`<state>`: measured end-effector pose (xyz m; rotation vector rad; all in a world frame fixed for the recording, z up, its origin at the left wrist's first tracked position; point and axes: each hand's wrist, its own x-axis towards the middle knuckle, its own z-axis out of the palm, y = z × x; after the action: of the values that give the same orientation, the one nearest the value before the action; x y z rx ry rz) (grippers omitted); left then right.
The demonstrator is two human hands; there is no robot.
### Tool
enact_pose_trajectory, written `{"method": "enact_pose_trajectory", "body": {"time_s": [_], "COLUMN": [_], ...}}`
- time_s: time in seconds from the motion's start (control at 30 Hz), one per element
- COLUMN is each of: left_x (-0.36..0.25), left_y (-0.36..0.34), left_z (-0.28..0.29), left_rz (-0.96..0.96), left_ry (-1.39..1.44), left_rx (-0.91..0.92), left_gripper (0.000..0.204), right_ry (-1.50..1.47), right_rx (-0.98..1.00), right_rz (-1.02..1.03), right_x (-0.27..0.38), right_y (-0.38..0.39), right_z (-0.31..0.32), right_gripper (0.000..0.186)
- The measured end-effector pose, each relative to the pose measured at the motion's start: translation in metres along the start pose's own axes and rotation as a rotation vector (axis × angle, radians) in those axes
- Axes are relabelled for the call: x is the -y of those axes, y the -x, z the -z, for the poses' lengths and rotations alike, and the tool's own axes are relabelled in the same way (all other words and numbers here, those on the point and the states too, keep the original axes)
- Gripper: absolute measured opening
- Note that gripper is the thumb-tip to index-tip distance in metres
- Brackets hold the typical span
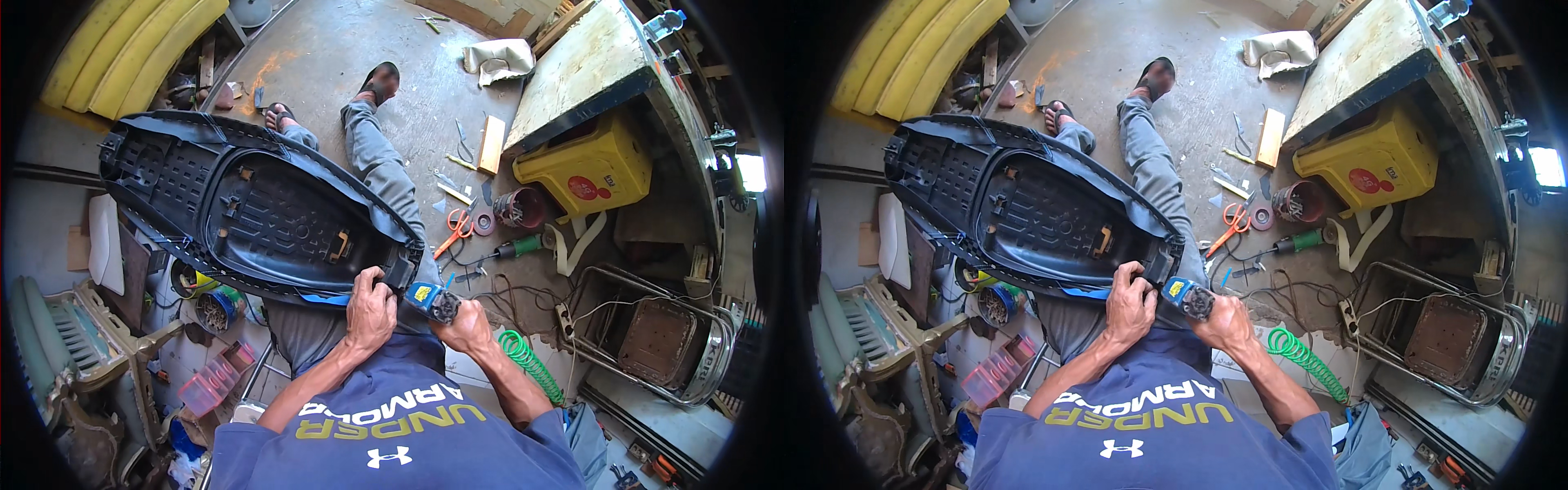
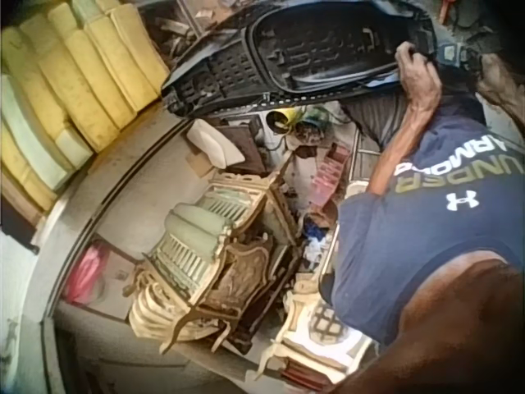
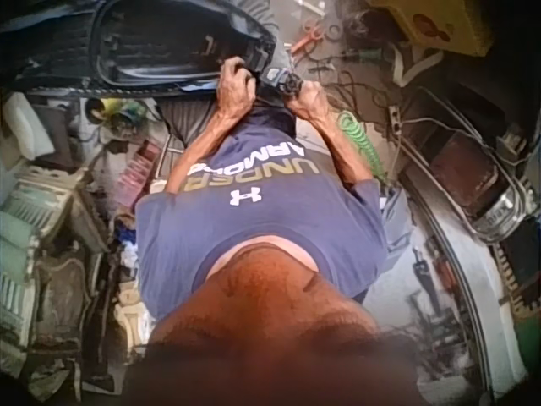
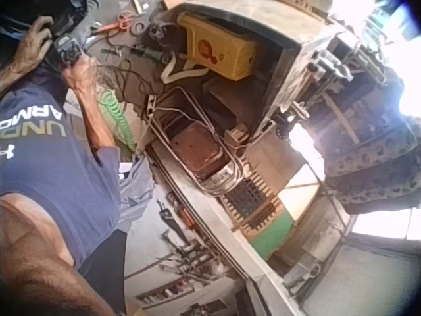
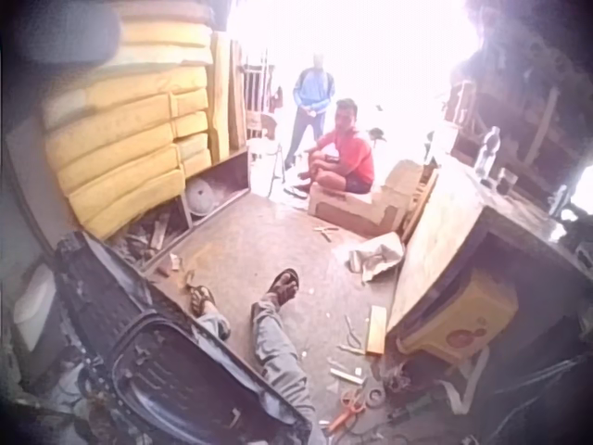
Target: The person removes the existing covering from a motorcycle seat, pulls a new black cover tight over the frame, and secures it using a powered staple gun before re-inserting a rubber seal.
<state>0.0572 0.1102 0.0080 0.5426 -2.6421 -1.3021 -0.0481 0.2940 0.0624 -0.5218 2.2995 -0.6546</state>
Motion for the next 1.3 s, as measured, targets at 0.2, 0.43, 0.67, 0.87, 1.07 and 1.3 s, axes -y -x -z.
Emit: {"method": "enact_pose_trajectory", "body": {"time_s": [0.2, 0.43, 0.67, 0.87, 1.07, 1.3], "left_x": [0.007, 0.004, 0.005, 0.014, 0.017, 0.019], "left_y": [-0.005, -0.001, -0.007, -0.019, -0.027, -0.027], "left_z": [-0.003, -0.005, 0.017, 0.085, 0.09, 0.09], "left_rz": [-0.089, -0.104, -0.077, -0.38, -0.262, -0.274], "left_ry": [-0.046, -0.001, 0.126, -0.555, -0.5, -0.442], "left_rx": [-0.033, -0.059, 0.131, 0.343, 0.552, 0.555], "left_gripper": [0.013, 0.012, 0.024, 0.069, 0.07, 0.071], "right_ry": [0.078, -0.147, -0.009, 0.088, -0.189, -0.33], "right_rx": [0.008, 0.027, 0.041, 0.058, -0.015, -0.122], "right_rz": [-0.084, -0.078, -0.135, -0.275, -0.216, -0.15], "right_x": [0.011, 0.003, 0.016, 0.023, 0.014, 0.0], "right_y": [-0.001, 0.017, 0.01, 0.005, 0.018, 0.042], "right_z": [-0.004, 0.006, 0.001, -0.006, 0.004, -0.002], "right_gripper": [0.033, 0.029, 0.03, 0.032, 0.036, 0.036]}}
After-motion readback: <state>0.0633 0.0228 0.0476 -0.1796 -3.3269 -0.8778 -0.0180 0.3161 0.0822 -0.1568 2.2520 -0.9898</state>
